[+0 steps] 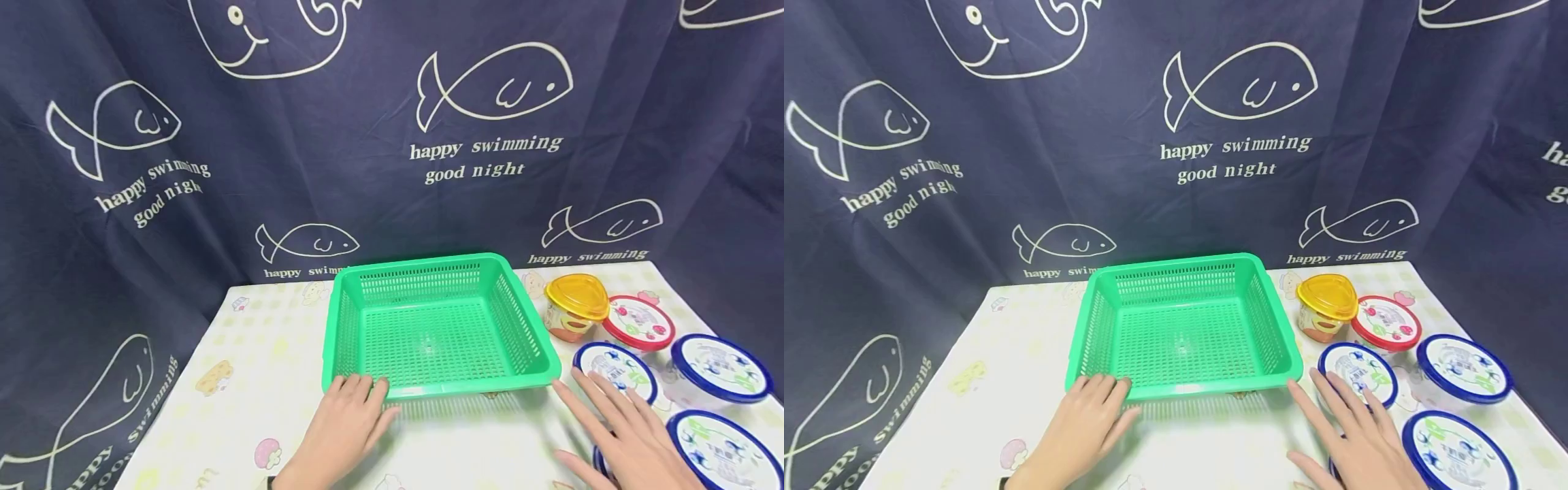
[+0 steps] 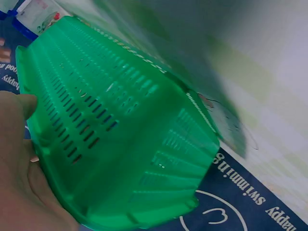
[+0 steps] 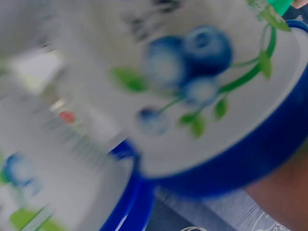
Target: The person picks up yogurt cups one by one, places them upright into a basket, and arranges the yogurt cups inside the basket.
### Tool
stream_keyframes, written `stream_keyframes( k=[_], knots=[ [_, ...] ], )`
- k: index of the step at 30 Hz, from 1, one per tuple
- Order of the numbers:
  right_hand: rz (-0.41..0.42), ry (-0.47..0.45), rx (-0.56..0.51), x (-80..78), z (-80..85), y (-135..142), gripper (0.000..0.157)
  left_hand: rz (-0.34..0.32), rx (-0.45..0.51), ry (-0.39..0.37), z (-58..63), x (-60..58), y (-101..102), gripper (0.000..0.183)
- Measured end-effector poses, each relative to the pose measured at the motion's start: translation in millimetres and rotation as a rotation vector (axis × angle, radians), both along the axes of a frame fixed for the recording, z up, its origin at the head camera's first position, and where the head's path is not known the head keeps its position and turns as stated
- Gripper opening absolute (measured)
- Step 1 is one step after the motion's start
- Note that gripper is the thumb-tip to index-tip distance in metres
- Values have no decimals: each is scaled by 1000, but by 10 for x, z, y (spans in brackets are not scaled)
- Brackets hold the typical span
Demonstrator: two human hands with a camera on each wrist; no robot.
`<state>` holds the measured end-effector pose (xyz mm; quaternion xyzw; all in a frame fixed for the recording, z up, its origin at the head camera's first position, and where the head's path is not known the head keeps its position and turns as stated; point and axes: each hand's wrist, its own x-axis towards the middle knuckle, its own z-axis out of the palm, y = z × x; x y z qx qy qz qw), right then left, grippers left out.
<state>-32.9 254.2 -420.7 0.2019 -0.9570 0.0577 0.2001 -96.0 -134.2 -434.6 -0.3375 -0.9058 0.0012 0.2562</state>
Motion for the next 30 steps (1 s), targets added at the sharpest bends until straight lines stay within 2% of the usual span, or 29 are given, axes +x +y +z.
stream_keyframes(
  k=[3, 6, 10, 12, 14, 18, 22, 27, 30],
  knots=[
    [-49, -35, -66, 63, -102, 75, 82, -10, -19, 27, 0, -33, -23, 25],
    [-119, -118, -99, 100, -224, 130, 75, -22, -14, 68, -11, -75, -33, 18],
    [-199, -207, -103, 141, -333, 172, 74, -12, 5, 93, -56, -74, -17, 13],
    [-221, -222, -101, 168, -357, 210, 75, -3, 7, 90, -75, -60, -1, 12],
    [-254, -280, -77, 187, -360, 259, 77, 0, 3, 86, -84, -55, 14, 13],
    [-198, -380, 22, 200, -349, 469, 90, 16, -16, 65, -41, -53, 40, 24],
    [-113, -433, 53, 192, -360, 665, 100, 28, -54, 18, 17, -48, 37, 32],
    [-100, -518, 29, 209, -413, 746, 96, 33, -86, -28, 36, 3, 1, 45],
    [-85, -527, 12, 218, -435, 761, 93, 46, -103, -41, 32, 29, 4, 45]
  ],
)
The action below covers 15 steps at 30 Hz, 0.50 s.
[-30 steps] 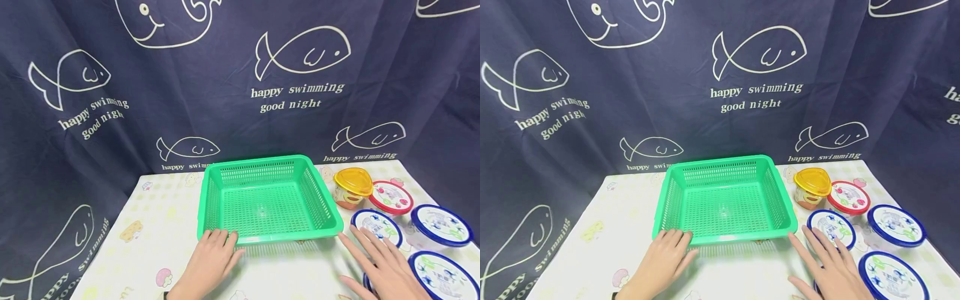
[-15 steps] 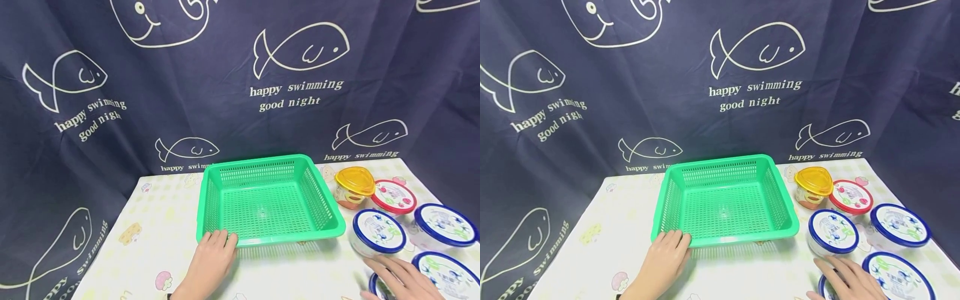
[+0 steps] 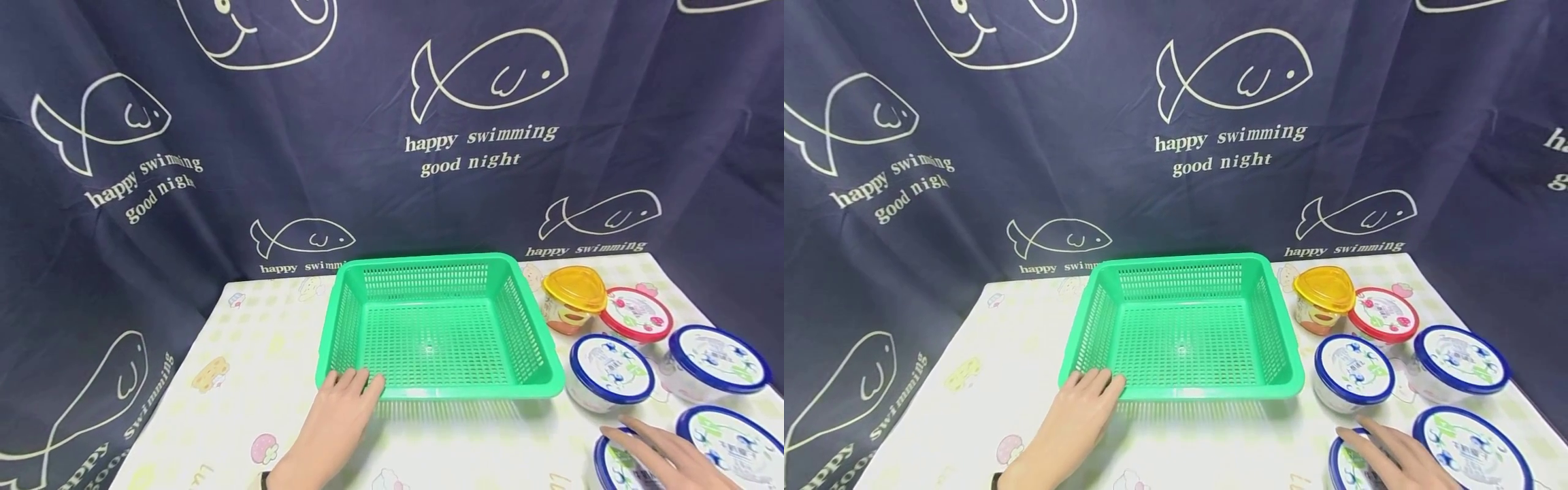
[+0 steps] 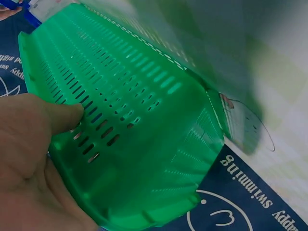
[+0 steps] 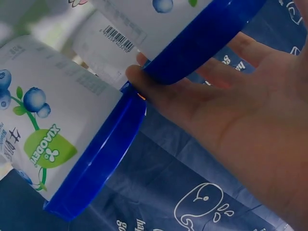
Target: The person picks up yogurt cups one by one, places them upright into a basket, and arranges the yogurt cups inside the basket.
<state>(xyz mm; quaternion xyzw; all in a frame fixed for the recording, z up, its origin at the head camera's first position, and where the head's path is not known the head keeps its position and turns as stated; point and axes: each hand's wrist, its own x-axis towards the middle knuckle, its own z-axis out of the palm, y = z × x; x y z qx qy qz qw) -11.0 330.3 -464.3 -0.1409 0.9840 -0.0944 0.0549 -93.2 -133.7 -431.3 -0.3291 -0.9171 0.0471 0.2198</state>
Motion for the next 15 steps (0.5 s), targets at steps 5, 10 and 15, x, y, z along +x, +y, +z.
stream_keyframes(
  k=[5, 10, 15],
  knots=[
    [-11, -45, 6, -59, 24, -13, 95, 18, -21, 6, 18, -1, 15, 39],
    [-22, -71, 16, -85, 50, -47, 95, 15, -47, -18, 34, 24, 10, 37],
    [-12, -13, -9, -85, 110, -82, 93, -5, -58, -13, 44, 30, -2, 35]
  ],
)
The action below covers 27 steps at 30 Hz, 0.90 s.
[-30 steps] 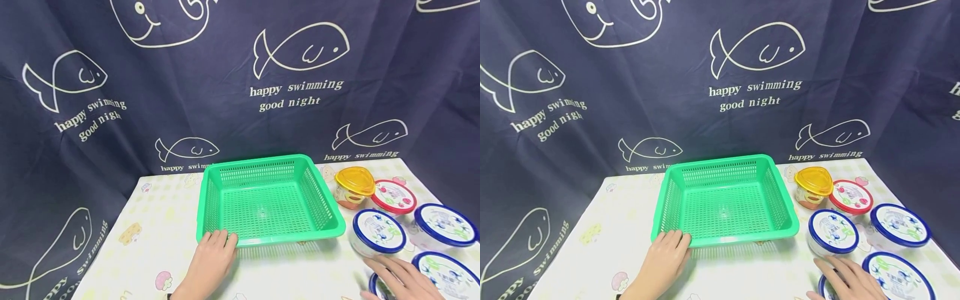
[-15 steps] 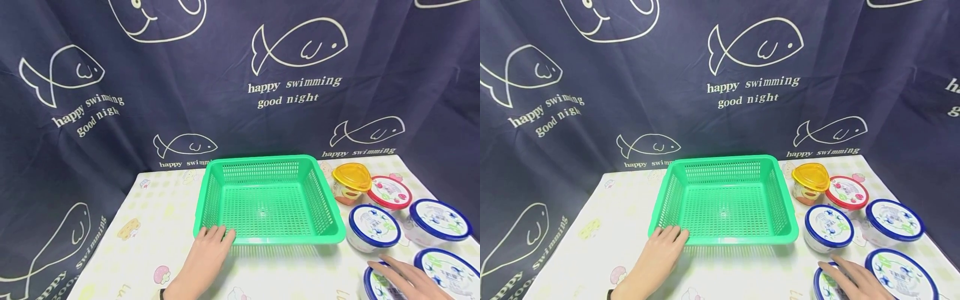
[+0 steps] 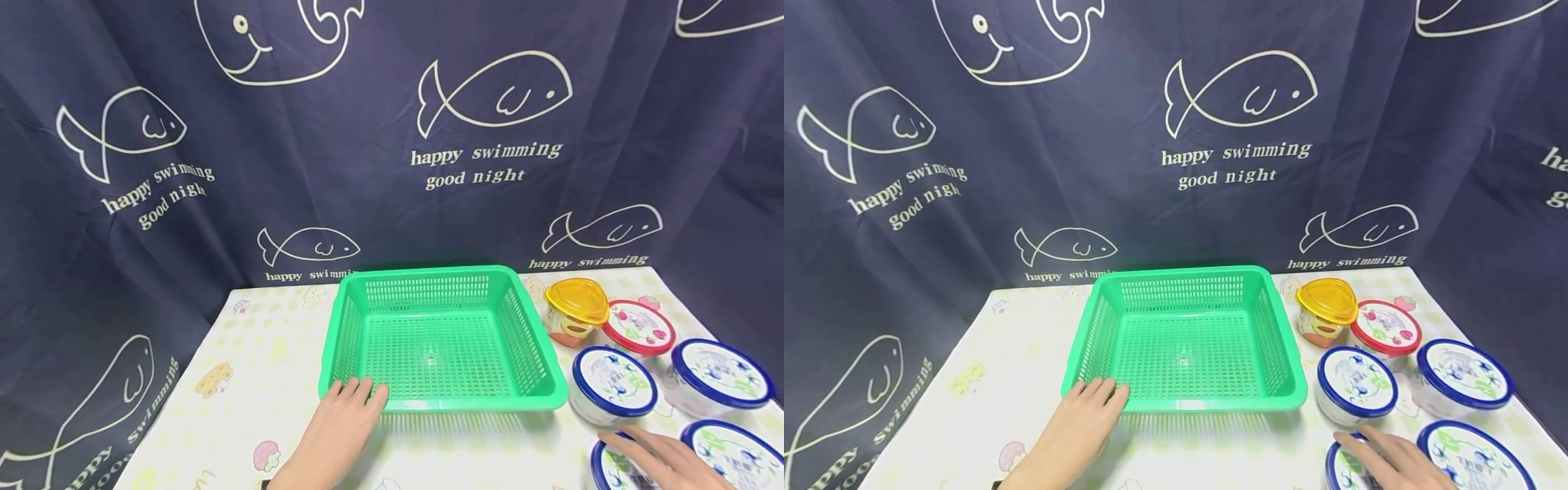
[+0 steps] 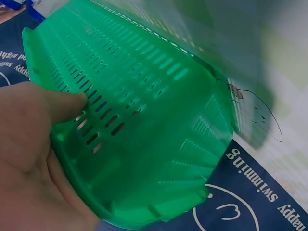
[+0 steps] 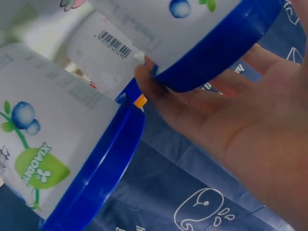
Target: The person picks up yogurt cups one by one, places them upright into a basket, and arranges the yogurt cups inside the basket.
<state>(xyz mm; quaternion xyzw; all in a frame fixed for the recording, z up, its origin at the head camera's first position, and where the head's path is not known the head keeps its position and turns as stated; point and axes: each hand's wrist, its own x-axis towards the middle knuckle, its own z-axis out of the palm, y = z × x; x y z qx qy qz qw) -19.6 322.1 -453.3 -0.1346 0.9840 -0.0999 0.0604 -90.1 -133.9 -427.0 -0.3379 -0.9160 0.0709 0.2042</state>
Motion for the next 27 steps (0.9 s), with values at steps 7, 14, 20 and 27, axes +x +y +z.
stream_keyframes(
  k=[7, 14, 20, 27],
  knots=[
    [-78, 137, -69, 49, 231, -178, 114, -27, 49, 15, -30, -6, -14, 28],
    [-71, 110, -124, -25, 391, -245, 109, -60, 108, 31, -31, -26, -11, 6],
    [-145, 27, -115, -109, 578, -276, 104, -58, 114, 27, -33, -38, -10, 12],
    [-52, 224, -159, -73, 600, -313, 99, -47, 100, 30, -29, -33, 9, 18]
  ],
)
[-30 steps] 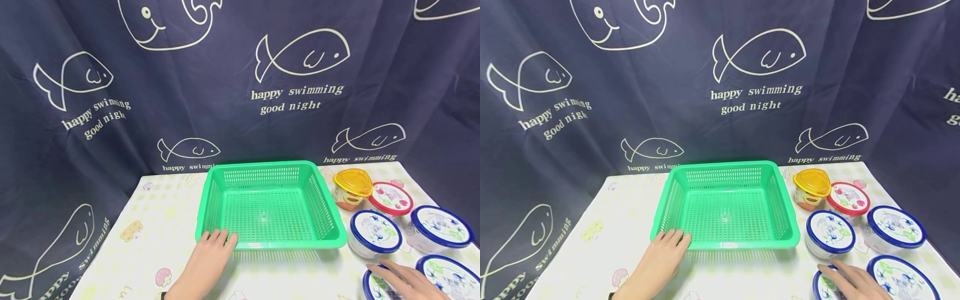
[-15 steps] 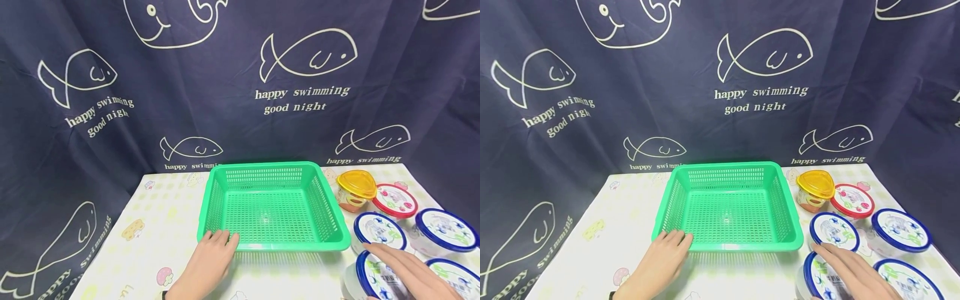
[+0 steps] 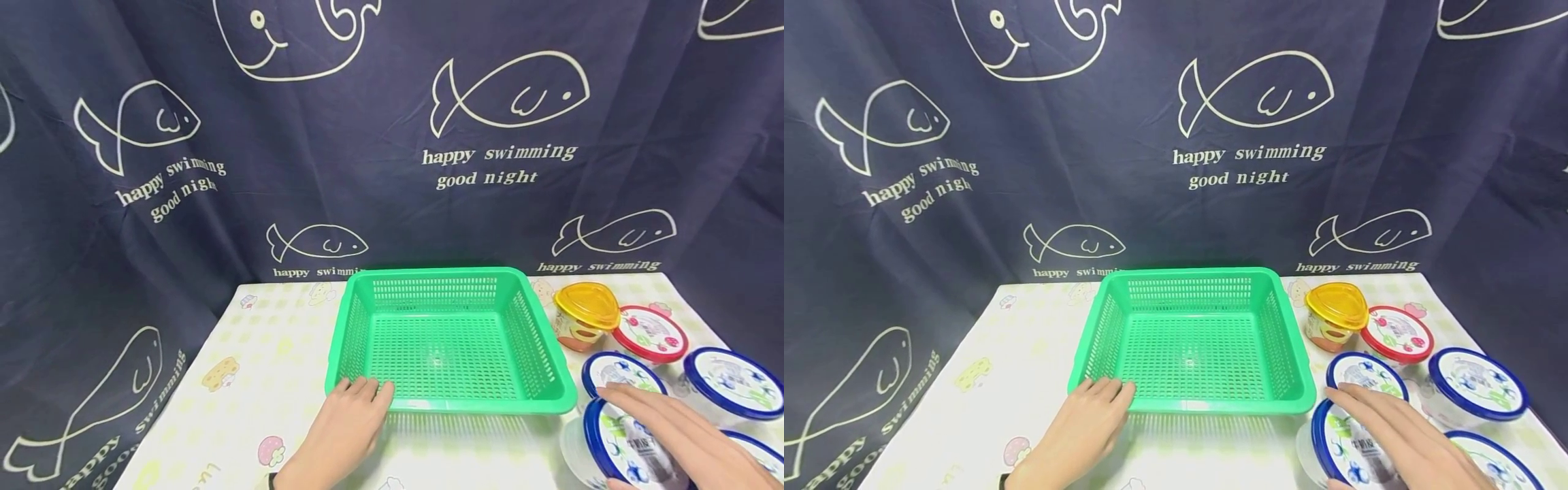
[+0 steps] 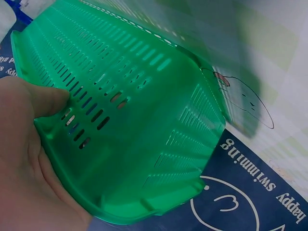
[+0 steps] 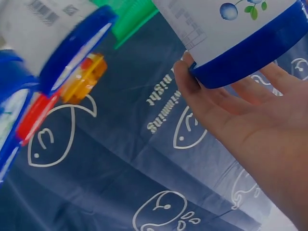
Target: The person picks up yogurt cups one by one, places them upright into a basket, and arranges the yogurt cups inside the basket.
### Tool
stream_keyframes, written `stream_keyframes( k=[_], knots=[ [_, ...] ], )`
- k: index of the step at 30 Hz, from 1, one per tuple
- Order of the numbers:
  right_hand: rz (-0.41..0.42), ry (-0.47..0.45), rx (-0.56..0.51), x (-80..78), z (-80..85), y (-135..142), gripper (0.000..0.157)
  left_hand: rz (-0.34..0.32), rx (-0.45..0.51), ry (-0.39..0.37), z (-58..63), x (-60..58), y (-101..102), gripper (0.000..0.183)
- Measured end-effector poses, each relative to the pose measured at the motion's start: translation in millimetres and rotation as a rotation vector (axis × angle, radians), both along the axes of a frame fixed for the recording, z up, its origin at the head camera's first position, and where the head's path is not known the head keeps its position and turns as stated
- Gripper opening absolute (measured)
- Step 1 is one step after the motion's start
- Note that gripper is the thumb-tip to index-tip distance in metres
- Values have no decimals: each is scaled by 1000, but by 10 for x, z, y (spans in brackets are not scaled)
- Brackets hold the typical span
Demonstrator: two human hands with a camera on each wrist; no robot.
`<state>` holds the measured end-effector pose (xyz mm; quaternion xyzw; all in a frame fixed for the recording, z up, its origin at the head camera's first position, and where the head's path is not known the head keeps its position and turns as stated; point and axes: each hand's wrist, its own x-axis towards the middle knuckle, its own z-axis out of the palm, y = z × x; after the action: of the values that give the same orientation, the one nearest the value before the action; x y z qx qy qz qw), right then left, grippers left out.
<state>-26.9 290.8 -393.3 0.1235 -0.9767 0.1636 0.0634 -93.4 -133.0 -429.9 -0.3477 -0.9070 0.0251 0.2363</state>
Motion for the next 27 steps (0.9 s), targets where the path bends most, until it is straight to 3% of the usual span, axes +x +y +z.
stream_keyframes(
  k=[4, 11, 16, 21, 27],
  knots=[
    [62, 85, 20, 6, 60, -48, 97, -1, -8, -1, -5, -12, 12, 16],
    [320, 220, 79, -85, 182, -25, 112, -6, -8, 11, -25, -14, 6, 6],
    [320, 283, 56, -61, 372, -162, 108, -6, -4, 14, -23, -8, 8, 9],
    [259, 375, -2, -3, 585, -363, 101, 7, -17, 11, -24, -4, 13, 16],
    [245, 465, -61, -45, 652, -447, 93, 11, -23, 19, -28, -6, 12, 17]
  ],
)
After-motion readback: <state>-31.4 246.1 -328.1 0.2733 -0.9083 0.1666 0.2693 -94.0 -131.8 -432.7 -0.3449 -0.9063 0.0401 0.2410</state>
